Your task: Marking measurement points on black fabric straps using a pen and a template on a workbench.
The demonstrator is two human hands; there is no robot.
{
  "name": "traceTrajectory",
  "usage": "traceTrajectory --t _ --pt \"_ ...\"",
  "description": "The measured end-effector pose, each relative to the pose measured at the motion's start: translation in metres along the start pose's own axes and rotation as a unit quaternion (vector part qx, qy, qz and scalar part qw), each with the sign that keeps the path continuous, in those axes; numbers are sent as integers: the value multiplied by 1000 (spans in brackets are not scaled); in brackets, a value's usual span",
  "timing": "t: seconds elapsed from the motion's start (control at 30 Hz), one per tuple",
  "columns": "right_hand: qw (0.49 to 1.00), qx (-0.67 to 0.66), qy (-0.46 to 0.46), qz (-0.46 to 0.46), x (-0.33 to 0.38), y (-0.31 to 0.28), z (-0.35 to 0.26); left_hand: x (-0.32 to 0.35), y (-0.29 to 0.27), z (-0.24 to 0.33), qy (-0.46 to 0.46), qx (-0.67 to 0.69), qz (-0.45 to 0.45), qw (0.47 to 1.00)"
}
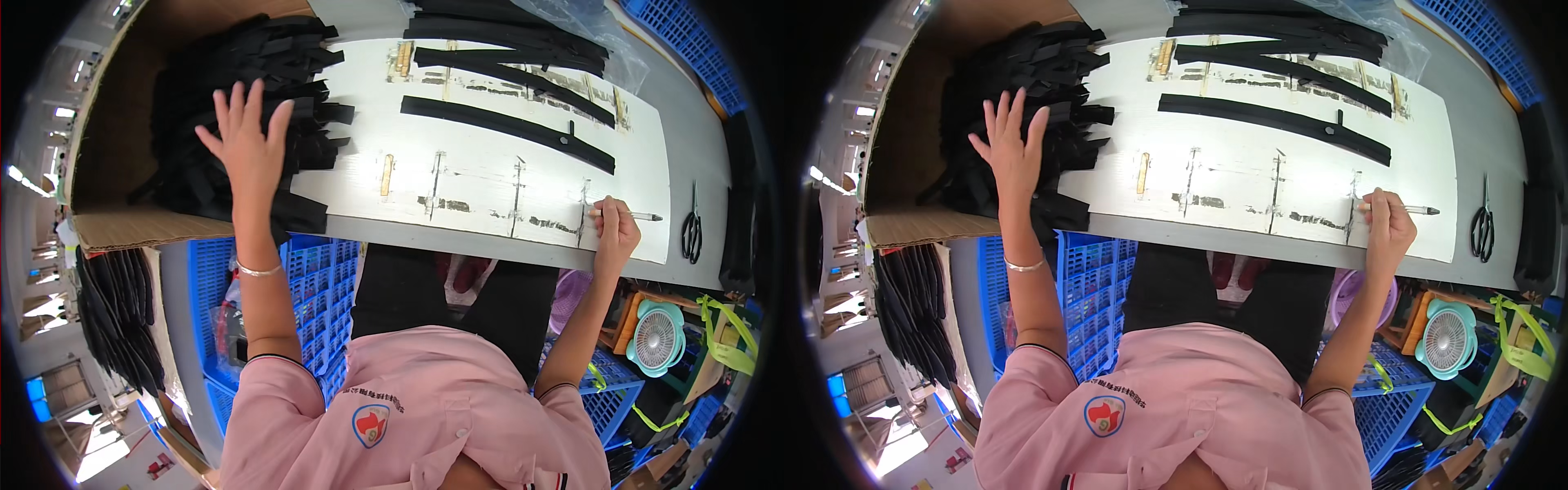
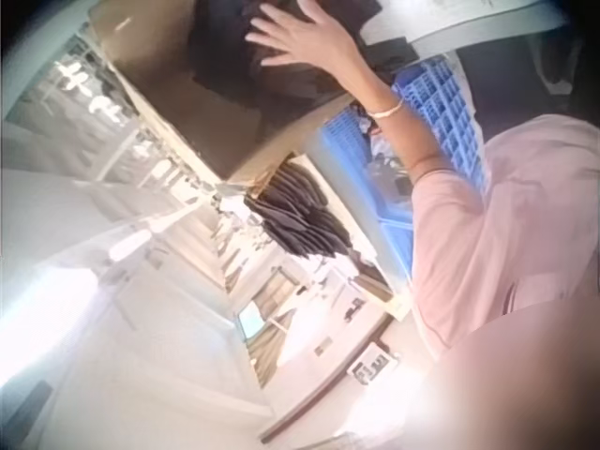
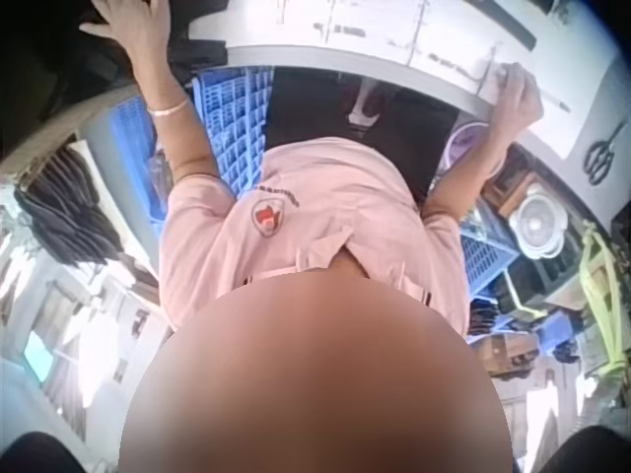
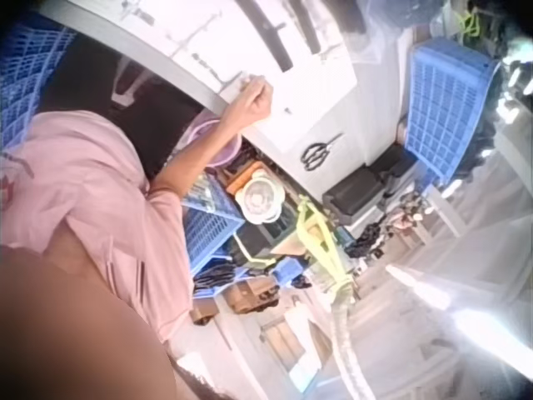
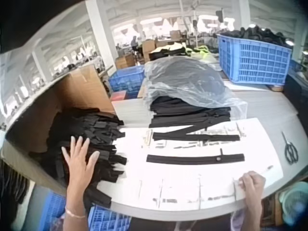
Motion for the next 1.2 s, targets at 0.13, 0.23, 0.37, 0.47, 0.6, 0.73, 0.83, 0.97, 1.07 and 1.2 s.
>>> traceTrajectory --t 0.13,0.23,0.37,0.47,0.6,0.73,0.83,0.97,1.07,1.2 --pt "1000 26 5 2 3 -4 3 44 8 -1 -54 60 -1 997" --pt "999 36 -1 8 3 -2 3 69 3 11 -41 62 3 997" --pt "997 71 -5 6 2 3 -1 63 11 14 -19 60 40 997" --pt "998 66 -10 -1 2 4 -1 41 22 18 7 -4 85 996" --pt "998 55 -23 15 4 3 -2 51 24 25 -23 13 75 997" --pt "999 49 -13 13 5 5 -4 81 13 32 -2 37 46 998" --pt "999 49 -16 2 3 6 -4 67 13 32 15 53 46 997" --pt "999 34 -19 5 1 2 1 53 14 34 8 108 24 994" --pt "1000 8 -4 6 4 5 -2 45 11 34 6 133 49 990" --pt "999 10 -35 5 3 5 -2 37 -2 75 39 247 36 968"
Point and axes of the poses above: each hand's wrist, its own x-axis away from the middle knuckle, its own y-axis out of the palm, z = x × y, the point moved 7 cm from there along -x, towards the middle knuckle, and after that the axes turned 14 degrees about z, right-handed, at the moved point
